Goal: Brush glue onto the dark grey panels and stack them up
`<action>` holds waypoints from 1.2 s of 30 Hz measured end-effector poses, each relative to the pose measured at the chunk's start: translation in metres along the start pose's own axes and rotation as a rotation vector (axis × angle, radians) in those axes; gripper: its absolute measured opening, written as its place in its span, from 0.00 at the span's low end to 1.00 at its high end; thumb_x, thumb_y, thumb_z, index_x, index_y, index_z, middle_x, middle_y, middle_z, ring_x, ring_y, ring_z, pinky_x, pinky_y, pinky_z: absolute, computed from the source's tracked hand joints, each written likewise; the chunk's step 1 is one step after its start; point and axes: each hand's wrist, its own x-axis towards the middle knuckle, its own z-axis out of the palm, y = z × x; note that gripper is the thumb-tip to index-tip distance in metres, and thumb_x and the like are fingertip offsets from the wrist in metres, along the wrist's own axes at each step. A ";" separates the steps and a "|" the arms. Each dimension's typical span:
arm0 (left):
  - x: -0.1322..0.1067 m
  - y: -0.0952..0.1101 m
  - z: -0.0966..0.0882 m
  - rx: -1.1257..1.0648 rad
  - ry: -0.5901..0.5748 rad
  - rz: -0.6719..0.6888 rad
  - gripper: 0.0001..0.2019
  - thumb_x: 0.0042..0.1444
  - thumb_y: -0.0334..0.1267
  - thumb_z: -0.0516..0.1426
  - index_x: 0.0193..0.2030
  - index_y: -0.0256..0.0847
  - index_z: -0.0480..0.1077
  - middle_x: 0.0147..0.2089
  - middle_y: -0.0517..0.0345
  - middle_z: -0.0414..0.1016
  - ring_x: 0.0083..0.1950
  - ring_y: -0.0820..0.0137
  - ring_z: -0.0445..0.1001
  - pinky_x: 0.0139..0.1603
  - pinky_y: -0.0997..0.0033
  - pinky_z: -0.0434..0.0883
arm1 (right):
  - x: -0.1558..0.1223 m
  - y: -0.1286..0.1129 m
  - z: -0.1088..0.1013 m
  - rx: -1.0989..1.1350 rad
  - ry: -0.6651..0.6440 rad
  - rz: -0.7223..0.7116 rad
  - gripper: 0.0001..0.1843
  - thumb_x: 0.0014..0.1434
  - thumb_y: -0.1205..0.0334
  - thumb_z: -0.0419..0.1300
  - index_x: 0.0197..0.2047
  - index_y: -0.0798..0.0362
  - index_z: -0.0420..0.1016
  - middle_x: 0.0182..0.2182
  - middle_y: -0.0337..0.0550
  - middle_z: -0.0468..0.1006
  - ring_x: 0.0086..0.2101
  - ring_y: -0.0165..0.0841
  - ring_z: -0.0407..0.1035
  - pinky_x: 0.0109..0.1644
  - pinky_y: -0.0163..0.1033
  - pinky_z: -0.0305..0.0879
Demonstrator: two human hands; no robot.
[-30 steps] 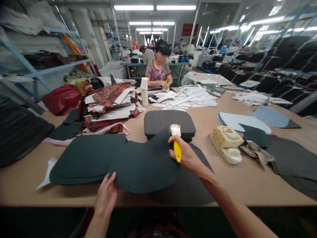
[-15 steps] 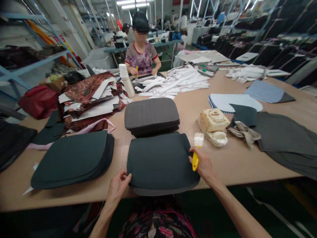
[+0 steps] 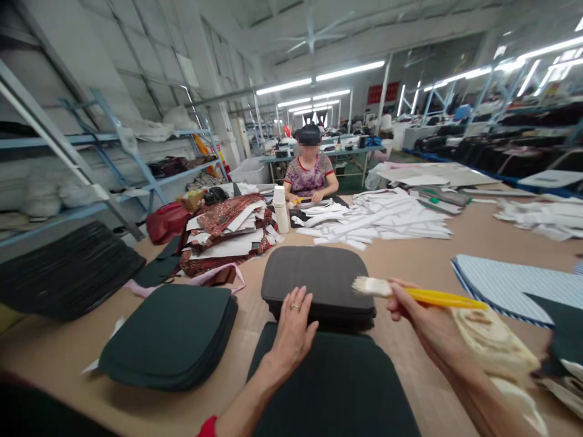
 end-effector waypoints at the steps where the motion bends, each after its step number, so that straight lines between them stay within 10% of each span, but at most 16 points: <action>1: 0.011 -0.001 0.006 0.021 -0.021 0.009 0.26 0.56 0.36 0.53 0.61 0.33 0.57 0.66 0.42 0.54 0.68 0.54 0.49 0.66 0.47 0.53 | 0.012 -0.006 0.022 0.134 -0.060 0.057 0.23 0.51 0.45 0.61 0.40 0.56 0.75 0.20 0.41 0.71 0.20 0.29 0.64 0.22 0.36 0.62; 10: 0.037 -0.041 0.023 0.032 -0.190 0.042 0.31 0.58 0.54 0.48 0.65 0.43 0.52 0.69 0.43 0.48 0.69 0.47 0.42 0.64 0.37 0.48 | 0.058 -0.055 0.181 0.112 -0.546 -0.038 0.24 0.43 0.42 0.65 0.34 0.54 0.77 0.26 0.42 0.75 0.23 0.28 0.64 0.26 0.34 0.63; 18: 0.042 -0.043 0.025 -0.036 -0.300 -0.007 0.33 0.58 0.53 0.51 0.66 0.39 0.50 0.68 0.40 0.47 0.68 0.47 0.43 0.65 0.38 0.48 | 0.063 -0.019 0.245 0.040 -1.017 0.034 0.16 0.49 0.51 0.63 0.35 0.55 0.76 0.29 0.40 0.75 0.30 0.29 0.67 0.35 0.34 0.64; 27: 0.042 -0.048 0.025 -0.105 -0.248 -0.004 0.32 0.57 0.52 0.51 0.65 0.40 0.53 0.69 0.40 0.43 0.69 0.48 0.35 0.65 0.37 0.48 | 0.135 0.012 0.294 -0.009 -0.657 -0.052 0.22 0.48 0.44 0.60 0.32 0.56 0.71 0.20 0.35 0.66 0.21 0.25 0.58 0.24 0.32 0.57; 33: 0.041 -0.050 0.032 -0.132 -0.175 0.002 0.31 0.57 0.52 0.51 0.64 0.39 0.55 0.68 0.40 0.44 0.68 0.47 0.35 0.64 0.36 0.50 | 0.131 0.016 0.292 -0.101 -0.802 -0.044 0.20 0.47 0.45 0.61 0.25 0.56 0.71 0.15 0.34 0.65 0.17 0.24 0.57 0.20 0.31 0.54; 36: 0.040 -0.050 0.034 -0.121 -0.163 0.006 0.30 0.57 0.50 0.51 0.64 0.39 0.55 0.68 0.41 0.44 0.68 0.47 0.36 0.64 0.35 0.50 | 0.150 0.028 0.295 -0.111 -0.652 -0.061 0.20 0.47 0.43 0.59 0.25 0.55 0.69 0.15 0.34 0.64 0.17 0.24 0.57 0.21 0.32 0.55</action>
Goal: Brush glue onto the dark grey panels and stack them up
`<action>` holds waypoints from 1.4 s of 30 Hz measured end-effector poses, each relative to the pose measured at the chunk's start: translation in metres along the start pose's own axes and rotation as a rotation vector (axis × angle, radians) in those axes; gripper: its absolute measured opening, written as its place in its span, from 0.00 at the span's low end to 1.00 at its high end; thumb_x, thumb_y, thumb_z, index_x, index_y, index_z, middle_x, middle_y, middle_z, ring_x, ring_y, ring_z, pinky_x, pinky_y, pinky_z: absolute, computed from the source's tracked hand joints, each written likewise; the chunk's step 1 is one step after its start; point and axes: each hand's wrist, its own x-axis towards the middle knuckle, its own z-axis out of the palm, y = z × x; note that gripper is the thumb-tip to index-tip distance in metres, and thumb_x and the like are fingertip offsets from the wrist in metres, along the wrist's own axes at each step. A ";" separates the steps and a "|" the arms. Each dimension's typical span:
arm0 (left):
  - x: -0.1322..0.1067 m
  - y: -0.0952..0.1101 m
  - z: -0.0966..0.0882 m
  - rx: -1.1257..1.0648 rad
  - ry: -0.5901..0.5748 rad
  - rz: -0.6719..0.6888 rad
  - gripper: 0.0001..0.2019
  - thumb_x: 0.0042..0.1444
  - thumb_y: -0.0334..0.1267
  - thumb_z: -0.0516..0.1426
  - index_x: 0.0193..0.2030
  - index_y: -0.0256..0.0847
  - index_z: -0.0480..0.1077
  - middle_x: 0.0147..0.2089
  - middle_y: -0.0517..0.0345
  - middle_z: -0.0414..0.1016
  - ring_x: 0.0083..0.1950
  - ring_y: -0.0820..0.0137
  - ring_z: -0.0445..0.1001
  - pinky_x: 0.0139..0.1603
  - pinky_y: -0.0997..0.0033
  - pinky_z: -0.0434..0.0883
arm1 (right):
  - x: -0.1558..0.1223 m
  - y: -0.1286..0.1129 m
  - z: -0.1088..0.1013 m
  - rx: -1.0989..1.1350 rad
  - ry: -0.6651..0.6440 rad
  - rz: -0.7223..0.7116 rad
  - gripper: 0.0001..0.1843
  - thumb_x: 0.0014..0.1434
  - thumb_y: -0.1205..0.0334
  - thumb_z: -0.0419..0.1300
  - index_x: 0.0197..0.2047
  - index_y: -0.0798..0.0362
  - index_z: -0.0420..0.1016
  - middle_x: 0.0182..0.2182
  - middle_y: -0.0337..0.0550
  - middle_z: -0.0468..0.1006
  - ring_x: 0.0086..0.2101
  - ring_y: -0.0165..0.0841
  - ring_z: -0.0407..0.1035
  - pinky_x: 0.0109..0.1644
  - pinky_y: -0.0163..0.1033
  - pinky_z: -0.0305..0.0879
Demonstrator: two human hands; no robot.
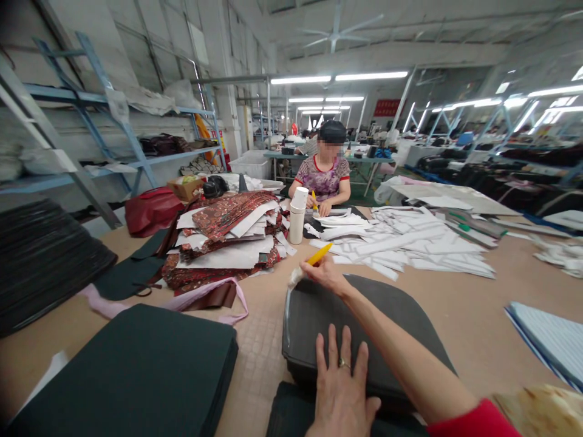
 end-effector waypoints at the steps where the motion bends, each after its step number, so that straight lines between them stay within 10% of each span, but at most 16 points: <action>1: 0.000 0.000 0.000 0.001 -0.010 0.002 0.30 0.57 0.49 0.51 0.64 0.39 0.55 0.68 0.41 0.44 0.68 0.47 0.36 0.64 0.35 0.51 | 0.007 0.005 -0.005 -0.006 0.071 0.002 0.21 0.48 0.43 0.58 0.25 0.55 0.69 0.15 0.34 0.64 0.17 0.25 0.57 0.21 0.32 0.55; 11: 0.006 0.000 -0.006 0.022 -0.103 -0.019 0.32 0.58 0.56 0.47 0.65 0.41 0.52 0.68 0.39 0.43 0.67 0.44 0.38 0.62 0.32 0.50 | 0.023 0.023 -0.042 -0.051 0.173 0.006 0.21 0.43 0.46 0.60 0.32 0.56 0.74 0.19 0.38 0.70 0.19 0.27 0.62 0.23 0.33 0.59; 22: 0.007 -0.009 0.030 0.221 0.182 0.040 0.33 0.54 0.57 0.52 0.65 0.49 0.52 0.68 0.46 0.50 0.67 0.45 0.47 0.61 0.34 0.54 | -0.091 0.067 -0.191 -0.265 0.585 0.163 0.19 0.43 0.44 0.59 0.23 0.54 0.71 0.15 0.40 0.68 0.19 0.32 0.62 0.23 0.37 0.56; 42: 0.011 -0.001 0.015 0.390 0.193 0.058 0.25 0.58 0.46 0.51 0.63 0.51 0.56 0.66 0.51 0.55 0.67 0.51 0.51 0.62 0.42 0.54 | -0.192 0.056 -0.161 -0.487 0.753 0.233 0.17 0.53 0.50 0.52 0.33 0.51 0.77 0.26 0.44 0.79 0.31 0.41 0.74 0.34 0.40 0.64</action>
